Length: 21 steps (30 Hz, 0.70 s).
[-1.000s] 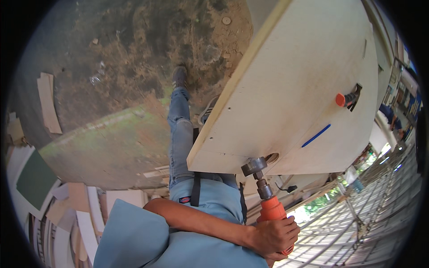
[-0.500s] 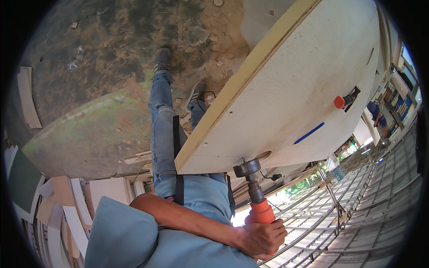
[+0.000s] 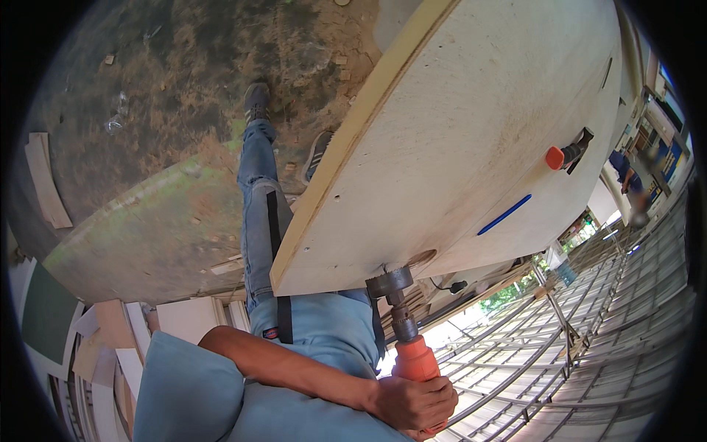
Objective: The person uses a power drill with a hole saw attachment to cut a circular opening into a large plywood board, using a hammer to tap the attachment and clear debris during the process.
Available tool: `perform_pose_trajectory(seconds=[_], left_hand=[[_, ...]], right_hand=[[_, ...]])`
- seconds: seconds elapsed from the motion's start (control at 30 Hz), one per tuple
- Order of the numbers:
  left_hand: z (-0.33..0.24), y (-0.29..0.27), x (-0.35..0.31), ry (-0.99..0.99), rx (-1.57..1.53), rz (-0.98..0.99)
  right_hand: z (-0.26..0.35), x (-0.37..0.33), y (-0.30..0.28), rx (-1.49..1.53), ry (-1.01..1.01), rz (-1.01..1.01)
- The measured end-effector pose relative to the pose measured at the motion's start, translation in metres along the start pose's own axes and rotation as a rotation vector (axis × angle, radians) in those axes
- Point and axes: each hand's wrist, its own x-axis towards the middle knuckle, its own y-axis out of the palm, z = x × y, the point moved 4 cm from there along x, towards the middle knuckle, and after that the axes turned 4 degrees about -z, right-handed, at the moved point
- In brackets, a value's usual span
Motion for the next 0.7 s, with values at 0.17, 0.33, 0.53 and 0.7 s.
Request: perform_pose_trajectory(seconds=[0.17, 0.33, 0.53, 0.7], left_hand=[[0.008, -0.022, 0.012, 0.164, 0.187, -0.135], [0.011, -0.042, 0.03, 0.094, 0.1, -0.066], [0.01, -0.034, 0.026, -0.173, -0.161, -0.213], [0.012, -0.046, 0.047, -0.229, -0.109, -0.072]], right_hand=[[-0.007, 0.003, 0.0, 0.015, 0.027, 0.015], [0.012, -0.008, 0.004, 0.016, 0.052, 0.014], [0.009, -0.014, -0.01, 0.019, -0.005, 0.128], [0.045, -0.011, -0.016, 0.0, -0.142, 0.302]])
